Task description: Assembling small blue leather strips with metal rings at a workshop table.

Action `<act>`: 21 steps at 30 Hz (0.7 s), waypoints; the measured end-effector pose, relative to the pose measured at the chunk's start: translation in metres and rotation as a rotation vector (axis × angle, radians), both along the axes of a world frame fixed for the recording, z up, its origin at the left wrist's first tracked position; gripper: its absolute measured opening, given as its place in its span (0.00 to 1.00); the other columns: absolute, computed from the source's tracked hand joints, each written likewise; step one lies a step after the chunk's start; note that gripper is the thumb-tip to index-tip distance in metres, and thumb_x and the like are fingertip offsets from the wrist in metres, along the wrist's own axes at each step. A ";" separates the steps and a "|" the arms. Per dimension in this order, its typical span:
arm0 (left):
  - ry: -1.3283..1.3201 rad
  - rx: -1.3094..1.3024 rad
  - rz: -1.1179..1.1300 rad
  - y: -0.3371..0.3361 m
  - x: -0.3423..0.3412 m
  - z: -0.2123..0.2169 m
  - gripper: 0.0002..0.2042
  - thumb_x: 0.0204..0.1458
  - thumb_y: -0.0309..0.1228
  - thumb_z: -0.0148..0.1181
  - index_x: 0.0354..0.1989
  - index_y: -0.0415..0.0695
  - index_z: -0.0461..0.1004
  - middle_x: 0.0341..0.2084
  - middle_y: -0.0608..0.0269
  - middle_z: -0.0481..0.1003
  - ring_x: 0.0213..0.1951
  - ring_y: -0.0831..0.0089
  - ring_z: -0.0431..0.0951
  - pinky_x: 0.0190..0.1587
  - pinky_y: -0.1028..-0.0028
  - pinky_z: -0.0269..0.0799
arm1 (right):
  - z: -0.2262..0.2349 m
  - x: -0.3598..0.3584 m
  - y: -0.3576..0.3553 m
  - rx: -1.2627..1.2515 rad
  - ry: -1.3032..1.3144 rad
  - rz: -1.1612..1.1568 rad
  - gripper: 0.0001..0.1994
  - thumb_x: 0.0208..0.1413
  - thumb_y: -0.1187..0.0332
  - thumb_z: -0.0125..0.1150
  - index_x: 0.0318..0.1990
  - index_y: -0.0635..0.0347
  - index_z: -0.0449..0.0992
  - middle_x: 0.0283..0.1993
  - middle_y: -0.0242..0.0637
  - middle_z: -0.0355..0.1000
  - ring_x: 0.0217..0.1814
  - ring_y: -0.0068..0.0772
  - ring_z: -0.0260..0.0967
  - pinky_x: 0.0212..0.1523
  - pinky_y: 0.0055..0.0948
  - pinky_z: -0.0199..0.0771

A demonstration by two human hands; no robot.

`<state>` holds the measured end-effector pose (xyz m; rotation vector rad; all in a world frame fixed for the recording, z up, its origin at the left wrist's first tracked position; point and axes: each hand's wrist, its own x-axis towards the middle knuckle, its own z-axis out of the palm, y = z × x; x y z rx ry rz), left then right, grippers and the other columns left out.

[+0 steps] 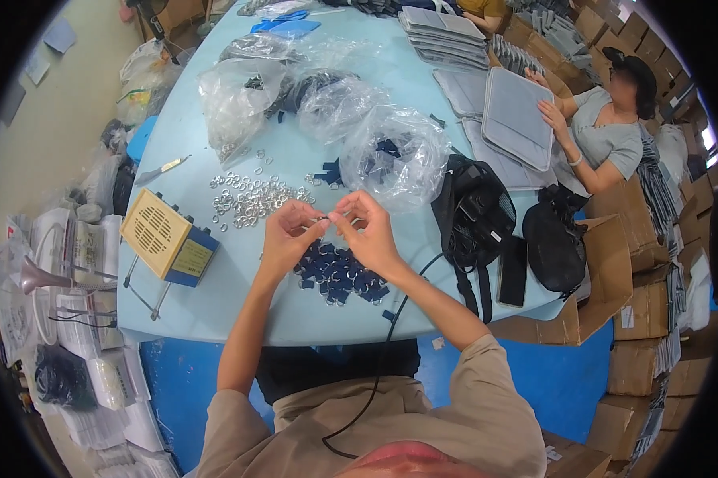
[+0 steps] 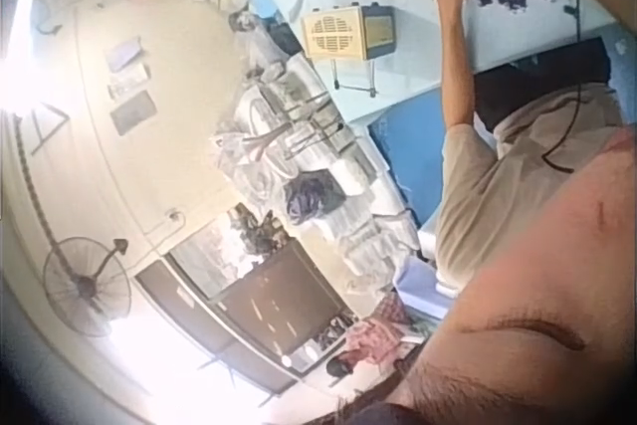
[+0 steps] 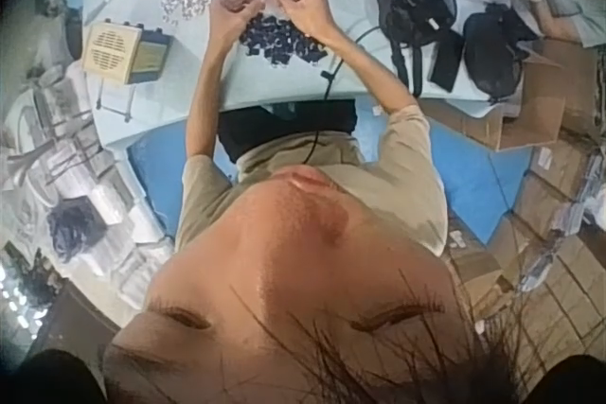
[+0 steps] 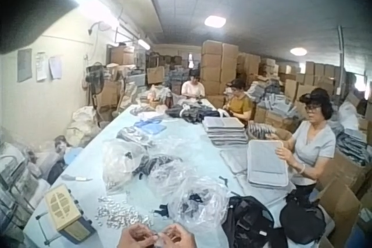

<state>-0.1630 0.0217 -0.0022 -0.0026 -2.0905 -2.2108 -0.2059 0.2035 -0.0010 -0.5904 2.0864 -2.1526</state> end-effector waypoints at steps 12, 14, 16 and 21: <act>-0.026 0.143 0.030 -0.013 -0.011 -0.011 0.09 0.56 0.24 0.69 0.41 0.42 0.74 0.36 0.63 0.82 0.33 0.77 0.82 0.32 0.78 0.73 | 0.046 -0.051 0.033 0.150 0.273 -0.317 0.08 0.63 0.68 0.66 0.40 0.64 0.77 0.35 0.36 0.80 0.37 0.26 0.80 0.37 0.27 0.76; -0.055 0.151 -0.007 -0.009 -0.010 -0.010 0.09 0.56 0.26 0.70 0.40 0.43 0.75 0.35 0.65 0.82 0.33 0.78 0.82 0.32 0.78 0.73 | 0.056 -0.078 0.045 0.333 0.323 -0.287 0.07 0.62 0.69 0.65 0.39 0.65 0.78 0.36 0.39 0.80 0.38 0.31 0.80 0.38 0.30 0.77; -0.060 0.147 -0.013 -0.006 -0.005 -0.008 0.09 0.56 0.27 0.71 0.39 0.43 0.75 0.34 0.66 0.82 0.33 0.78 0.82 0.32 0.78 0.73 | 0.055 -0.105 0.054 0.518 0.363 -0.260 0.07 0.62 0.70 0.64 0.38 0.65 0.79 0.37 0.42 0.81 0.38 0.36 0.81 0.40 0.33 0.78; -0.116 0.172 -0.043 -0.003 0.001 -0.010 0.09 0.56 0.27 0.71 0.38 0.45 0.75 0.32 0.67 0.82 0.33 0.79 0.81 0.32 0.78 0.73 | 0.043 -0.145 0.042 0.782 0.481 -0.125 0.07 0.58 0.74 0.57 0.37 0.66 0.81 0.40 0.51 0.81 0.46 0.57 0.78 0.50 0.47 0.75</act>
